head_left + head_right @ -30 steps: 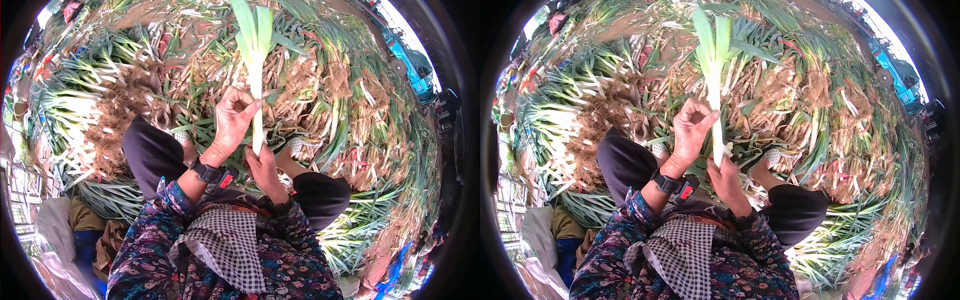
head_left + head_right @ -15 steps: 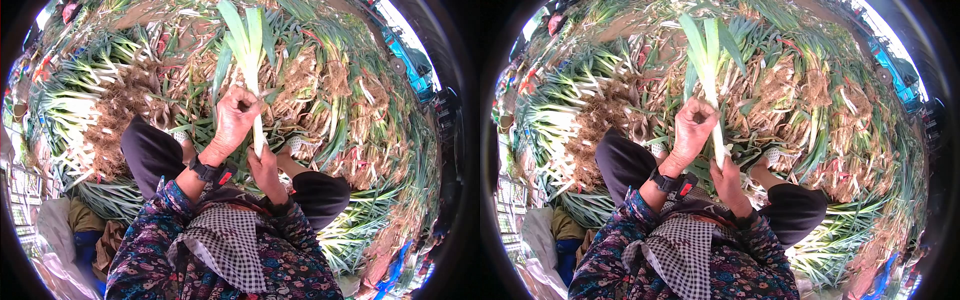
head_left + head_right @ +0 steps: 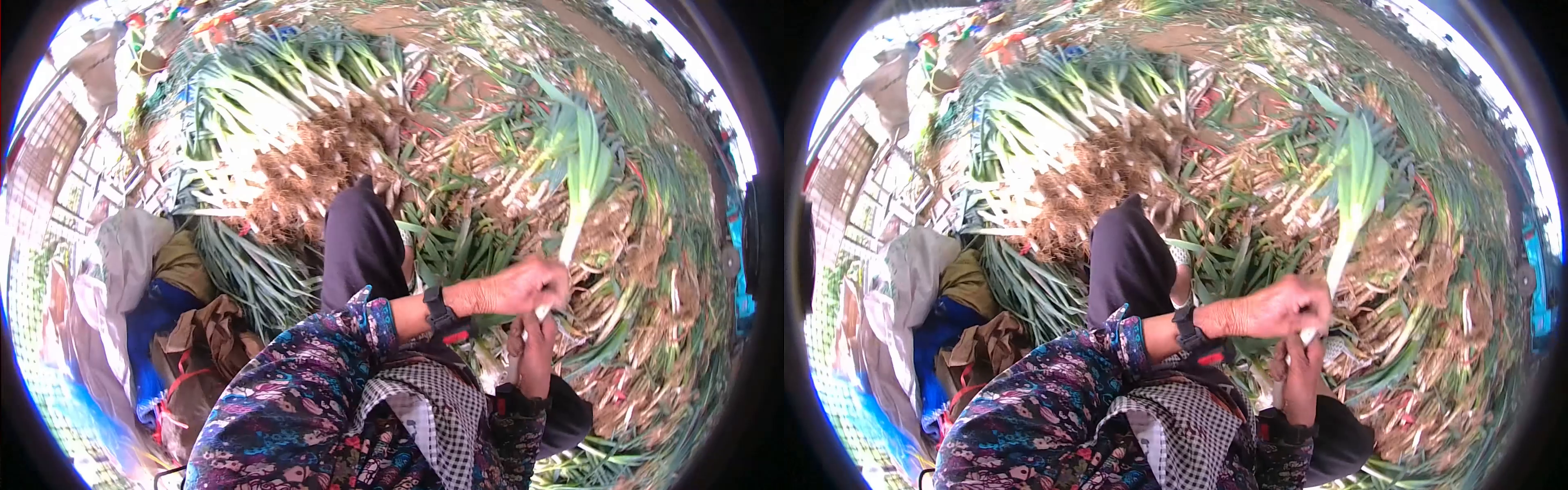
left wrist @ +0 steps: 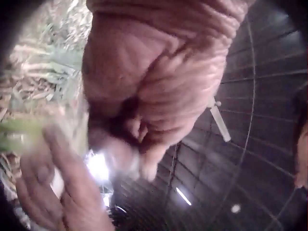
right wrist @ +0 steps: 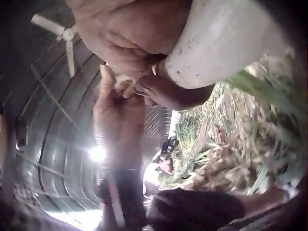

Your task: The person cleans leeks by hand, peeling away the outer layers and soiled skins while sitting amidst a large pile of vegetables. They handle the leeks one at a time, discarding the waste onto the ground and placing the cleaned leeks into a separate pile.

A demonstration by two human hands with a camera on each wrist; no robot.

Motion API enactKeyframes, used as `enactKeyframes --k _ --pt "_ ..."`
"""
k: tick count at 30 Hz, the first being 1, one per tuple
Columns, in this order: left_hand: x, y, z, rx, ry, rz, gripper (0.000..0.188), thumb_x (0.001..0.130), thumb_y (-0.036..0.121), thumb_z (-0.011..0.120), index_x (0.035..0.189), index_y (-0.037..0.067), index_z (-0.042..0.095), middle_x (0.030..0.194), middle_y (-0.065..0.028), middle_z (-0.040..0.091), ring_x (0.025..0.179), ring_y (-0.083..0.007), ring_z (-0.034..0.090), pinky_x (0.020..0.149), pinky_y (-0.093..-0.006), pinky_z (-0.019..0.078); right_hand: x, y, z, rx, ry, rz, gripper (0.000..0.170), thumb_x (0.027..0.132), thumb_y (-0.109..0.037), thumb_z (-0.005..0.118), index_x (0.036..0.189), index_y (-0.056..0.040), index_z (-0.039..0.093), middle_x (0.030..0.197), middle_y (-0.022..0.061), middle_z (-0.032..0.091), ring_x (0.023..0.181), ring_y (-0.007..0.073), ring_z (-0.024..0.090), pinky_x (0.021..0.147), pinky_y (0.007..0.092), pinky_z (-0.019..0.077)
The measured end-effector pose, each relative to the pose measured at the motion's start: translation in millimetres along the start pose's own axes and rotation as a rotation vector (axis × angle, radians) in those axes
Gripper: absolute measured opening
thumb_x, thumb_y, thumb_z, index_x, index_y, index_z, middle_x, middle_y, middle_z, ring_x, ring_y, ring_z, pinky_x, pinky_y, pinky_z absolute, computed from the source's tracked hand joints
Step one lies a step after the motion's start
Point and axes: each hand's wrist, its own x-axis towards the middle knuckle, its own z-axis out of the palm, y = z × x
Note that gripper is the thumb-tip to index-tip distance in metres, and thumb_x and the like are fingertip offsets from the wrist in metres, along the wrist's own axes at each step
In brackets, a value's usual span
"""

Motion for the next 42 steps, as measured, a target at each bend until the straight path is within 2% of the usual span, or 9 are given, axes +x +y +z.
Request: enactKeyframes --k 6,10,12,13,18,28,32,37,42 --pt "-35 18 20 -0.369 -0.645 -0.329 0.009 0.081 0.007 0.071 0.087 0.001 0.067 0.077 -0.0060 0.066 0.075 -0.0136 0.062 0.066 -0.0295 0.0498 35 29 -32 -0.352 0.085 -0.344 0.005 0.095 -0.007 0.051 0.097 -0.0035 0.053 0.073 -0.0034 0.048 0.062 0.0056 0.044 0.051 0.0223 0.0340" --pt "-3 -14 -19 0.211 0.641 -0.262 0.036 0.094 0.018 0.059 0.124 -0.001 0.050 0.099 -0.0117 0.063 0.086 -0.0167 0.064 0.075 -0.0313 0.0509 20 13 7 -0.527 0.233 -0.246 0.016 0.094 -0.011 0.053 0.102 0.0031 0.052 0.069 0.0037 0.050 0.059 0.0126 0.048 0.051 0.0296 0.0394" --pt "21 -26 -16 -0.198 0.720 -0.359 0.056 0.098 0.025 0.052 0.141 -0.001 0.028 0.101 -0.0125 0.062 0.092 -0.0175 0.064 0.076 -0.0311 0.0513 38 59 -3 -0.982 0.240 -0.643 0.019 0.093 -0.009 0.053 0.104 0.0057 0.052 0.075 0.0089 0.053 0.065 0.0171 0.052 0.057 0.0331 0.0426" --pt "28 -26 -9 -0.290 0.708 -0.258 0.066 0.099 0.028 0.051 0.147 0.001 0.014 0.101 -0.0117 0.060 0.085 -0.0174 0.064 0.072 -0.0297 0.0522 33 57 16 -1.092 0.276 -0.853 0.022 0.095 -0.016 0.054 0.097 0.0051 0.050 0.070 0.0230 0.054 0.061 0.0452 0.049 0.059 0.0441 0.0423" --pt "-12 -21 8 -0.728 0.428 -0.467 0.044 0.101 0.037 0.043 0.125 0.001 0.047 0.075 -0.0023 0.057 0.056 -0.0094 0.056 0.051 -0.0215 0.0470 6 0 43 -0.120 -0.143 -0.057 0.020 0.094 -0.018 0.052 0.078 -0.0089 0.046 0.060 -0.0014 0.045 0.041 0.0055 0.035 0.038 0.0219 0.0258" --pt "-21 -20 8 0.046 0.343 -0.295 0.040 0.101 0.032 0.044 0.126 0.000 0.046 0.082 -0.0115 0.056 0.075 -0.0186 0.053 0.073 -0.0336 0.0482 -1 -16 35 0.153 -0.167 0.064 0.015 0.094 -0.019 0.052 0.096 -0.0066 0.044 0.067 0.0039 0.047 0.043 0.0091 0.039 0.039 0.0242 0.0295" --pt "-2 0 -17 0.055 0.477 -0.267 0.030 0.099 0.031 0.050 0.103 0.001 0.051 0.088 -0.0070 0.055 0.082 -0.0136 0.051 0.073 -0.0299 0.0464 0 -14 28 -0.306 -0.189 -0.117 0.013 0.094 -0.014 0.051 0.094 -0.0007 0.052 0.066 0.0054 0.054 0.046 0.0107 0.048 0.043 0.0247 0.0394" --pt "9 7 5 -0.235 0.359 -0.226 0.064 0.100 0.028 0.047 0.148 0.002 0.015 0.100 -0.0078 0.059 0.086 -0.0139 0.056 0.077 -0.0289 0.0487 -3 -14 24 -0.244 -0.163 -0.223 0.017 0.095 -0.015 0.049 0.087 0.0000 0.050 0.055 0.0033 0.050 0.040 0.0086 0.044 0.038 0.0231 0.0343" --pt "7 9 1 0.334 0.365 -0.267 0.043 0.100 0.037 0.042 0.126 0.003 0.042 0.069 -0.0166 0.059 0.064 -0.0281 0.063 0.062 -0.0390 0.0510 -7 -27 26 -0.119 -0.158 -0.156 0.021 0.096 -0.020 0.045 0.088 -0.0015 0.049 0.054 0.0036 0.048 0.038 0.0089 0.042 0.035 0.0230 0.0314"
